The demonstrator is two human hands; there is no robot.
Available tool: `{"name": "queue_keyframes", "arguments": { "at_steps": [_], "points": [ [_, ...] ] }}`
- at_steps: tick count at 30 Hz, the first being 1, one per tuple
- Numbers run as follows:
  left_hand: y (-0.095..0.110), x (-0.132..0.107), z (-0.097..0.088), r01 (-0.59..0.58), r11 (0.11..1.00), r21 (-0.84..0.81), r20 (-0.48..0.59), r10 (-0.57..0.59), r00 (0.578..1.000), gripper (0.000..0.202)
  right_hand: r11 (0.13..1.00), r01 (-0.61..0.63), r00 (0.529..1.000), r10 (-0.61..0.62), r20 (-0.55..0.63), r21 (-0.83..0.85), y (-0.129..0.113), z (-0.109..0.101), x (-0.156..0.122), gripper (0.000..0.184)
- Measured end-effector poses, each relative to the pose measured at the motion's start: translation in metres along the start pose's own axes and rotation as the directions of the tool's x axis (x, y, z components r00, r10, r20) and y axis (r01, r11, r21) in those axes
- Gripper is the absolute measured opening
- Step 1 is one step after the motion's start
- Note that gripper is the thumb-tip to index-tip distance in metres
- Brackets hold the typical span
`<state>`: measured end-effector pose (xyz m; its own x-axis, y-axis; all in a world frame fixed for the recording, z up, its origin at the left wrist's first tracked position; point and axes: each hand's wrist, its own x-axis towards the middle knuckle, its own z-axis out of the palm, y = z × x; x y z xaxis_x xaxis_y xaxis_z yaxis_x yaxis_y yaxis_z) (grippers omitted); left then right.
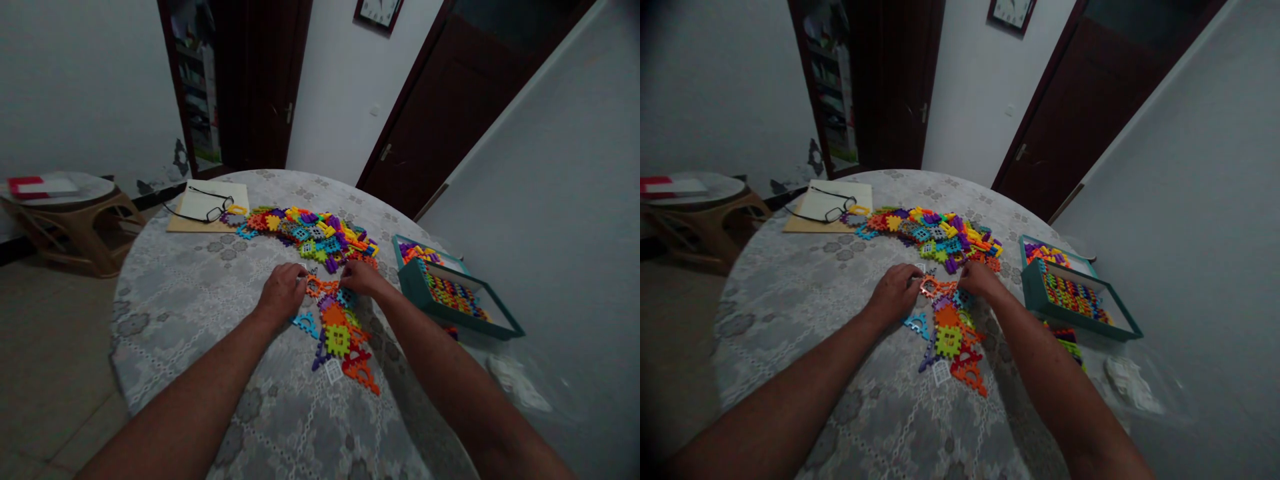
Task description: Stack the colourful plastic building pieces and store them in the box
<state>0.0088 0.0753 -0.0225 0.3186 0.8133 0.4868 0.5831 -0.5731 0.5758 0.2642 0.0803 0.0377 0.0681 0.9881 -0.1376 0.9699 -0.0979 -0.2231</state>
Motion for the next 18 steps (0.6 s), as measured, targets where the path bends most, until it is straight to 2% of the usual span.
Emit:
{"name": "queue_keyframes", "arguments": {
  "at_steps": [2,7,10,13,18],
  "points": [
    [0.001,0.000,0.000,0.004,1.000,0.010,0.006,-0.004,1.000,0.013,0.999,0.038,0.999,-0.037,-0.030,0.010,-0.007,-0.002,-0.005,0.013],
    [0.001,0.000,-0.001,-0.003,1.000,0.018,0.011,0.003,1.000,0.013,0.990,0.141,0.966,-0.137,-0.218,-0.001,-0.029,-0.001,-0.001,0.034],
    [0.000,0.000,0.000,0.001,1.000,0.026,0.022,-0.002,1.000,0.013,0.987,0.147,0.970,-0.156,-0.187,-0.057,-0.037,0.006,0.007,0.037],
    [-0.003,0.000,0.001,0.004,0.999,0.037,0.027,-0.005,1.000,0.011,0.987,0.137,0.979,-0.147,-0.143,-0.080,-0.040,0.014,0.008,0.025],
    [-0.007,0.000,0.002,-0.013,0.999,0.038,0.048,0.012,0.999,0.010,0.985,0.161,0.970,-0.170,-0.176,-0.062,-0.037,0.023,0.002,0.025]
  ]
}}
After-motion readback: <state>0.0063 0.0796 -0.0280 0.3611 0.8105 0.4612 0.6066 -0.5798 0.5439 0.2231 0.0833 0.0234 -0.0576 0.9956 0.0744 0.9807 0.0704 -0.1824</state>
